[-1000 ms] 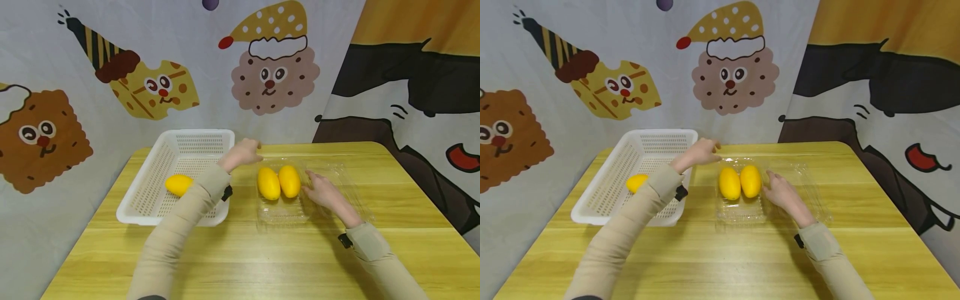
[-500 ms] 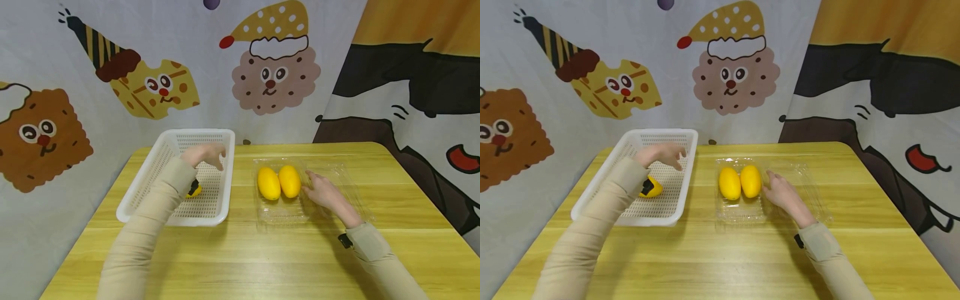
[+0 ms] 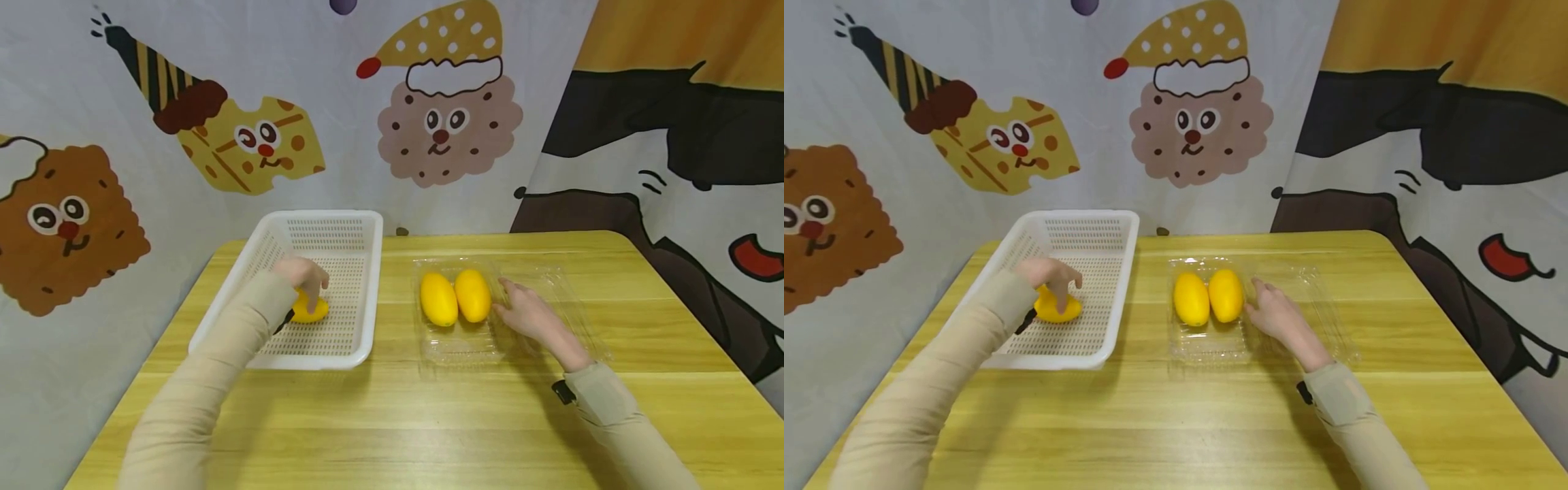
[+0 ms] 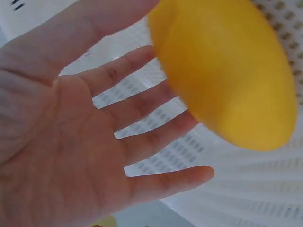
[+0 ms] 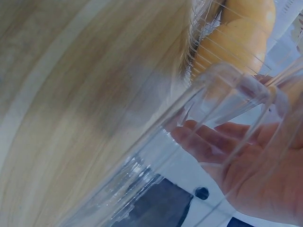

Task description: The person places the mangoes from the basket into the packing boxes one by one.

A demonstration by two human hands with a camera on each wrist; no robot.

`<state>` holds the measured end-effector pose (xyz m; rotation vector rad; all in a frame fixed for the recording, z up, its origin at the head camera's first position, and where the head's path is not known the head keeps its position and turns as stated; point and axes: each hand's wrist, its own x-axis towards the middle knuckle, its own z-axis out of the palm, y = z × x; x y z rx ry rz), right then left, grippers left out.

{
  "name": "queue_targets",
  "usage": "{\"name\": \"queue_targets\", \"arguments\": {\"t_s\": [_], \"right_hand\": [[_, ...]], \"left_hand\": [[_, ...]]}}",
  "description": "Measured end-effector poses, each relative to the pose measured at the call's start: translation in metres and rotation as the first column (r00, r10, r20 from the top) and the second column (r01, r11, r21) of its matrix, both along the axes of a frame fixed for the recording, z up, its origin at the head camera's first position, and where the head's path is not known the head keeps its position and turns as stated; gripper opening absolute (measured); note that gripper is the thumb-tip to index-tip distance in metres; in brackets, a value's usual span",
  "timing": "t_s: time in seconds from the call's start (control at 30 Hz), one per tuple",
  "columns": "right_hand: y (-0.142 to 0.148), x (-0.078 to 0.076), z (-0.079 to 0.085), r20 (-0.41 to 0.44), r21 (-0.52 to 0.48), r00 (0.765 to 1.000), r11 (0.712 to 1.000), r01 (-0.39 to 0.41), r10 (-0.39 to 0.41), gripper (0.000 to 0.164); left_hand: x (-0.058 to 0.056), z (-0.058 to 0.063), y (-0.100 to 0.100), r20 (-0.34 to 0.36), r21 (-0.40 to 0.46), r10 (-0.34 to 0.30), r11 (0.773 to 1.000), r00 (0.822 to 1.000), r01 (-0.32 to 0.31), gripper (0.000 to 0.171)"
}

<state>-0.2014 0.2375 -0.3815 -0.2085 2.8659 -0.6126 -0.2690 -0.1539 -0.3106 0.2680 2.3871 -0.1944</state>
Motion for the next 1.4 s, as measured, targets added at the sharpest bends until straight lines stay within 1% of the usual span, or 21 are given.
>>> {"name": "queue_targets", "arguments": {"t_s": [0.2,0.37,0.53,0.7,0.73,0.93,1.03,1.17,1.27,1.33,1.4], "right_hand": [[0.000,0.000,0.000,-0.007,0.006,1.000,1.000,-0.006,0.006,0.066],[-0.001,0.000,0.000,0.003,-0.009,1.000,1.000,-0.004,0.004,0.067],[0.000,0.001,0.001,0.012,-0.022,1.000,1.000,0.001,-0.001,0.067],[-0.001,0.002,0.001,0.010,-0.023,1.000,1.000,-0.002,0.003,0.067],[-0.001,0.002,0.001,0.010,-0.022,1.000,1.000,-0.003,0.003,0.067],[-0.001,0.001,0.002,0.020,-0.014,1.000,1.000,0.001,-0.001,0.067],[-0.002,0.000,0.002,0.019,-0.005,1.000,1.000,0.001,-0.001,0.067],[-0.002,0.001,0.003,0.024,0.000,1.000,1.000,0.006,-0.006,0.067],[-0.001,0.002,0.003,0.027,-0.005,1.000,1.000,0.008,-0.008,0.067],[-0.001,0.002,0.002,0.023,-0.009,1.000,1.000,0.008,-0.008,0.067],[-0.001,0.001,0.002,0.016,-0.008,1.000,1.000,0.004,-0.004,0.067]], "left_hand": [[0.000,-0.009,-0.014,-0.006,0.016,0.036,0.999,0.999,-0.036,0.068],[-0.001,-0.017,-0.024,-0.001,0.028,0.055,0.998,0.998,-0.055,0.079],[0.001,-0.026,-0.031,-0.024,0.091,0.087,0.992,0.996,-0.085,0.091],[0.003,-0.032,-0.033,-0.043,0.123,0.080,0.990,0.996,-0.074,0.095],[0.002,-0.033,-0.033,-0.049,0.121,0.066,0.991,0.997,-0.060,0.095],[-0.002,-0.040,-0.034,-0.080,0.128,0.038,0.991,0.996,-0.028,0.092],[-0.003,-0.042,-0.034,-0.087,0.136,0.041,0.990,0.995,-0.029,0.091],[-0.002,-0.043,-0.033,-0.078,0.158,0.067,0.986,0.995,-0.054,0.092],[-0.001,-0.042,-0.031,-0.066,0.191,0.087,0.979,0.994,-0.073,0.095],[0.000,-0.041,-0.030,-0.068,0.217,0.099,0.973,0.993,-0.082,0.094],[-0.001,-0.039,-0.028,-0.073,0.241,0.107,0.967,0.992,-0.086,0.088]]}}
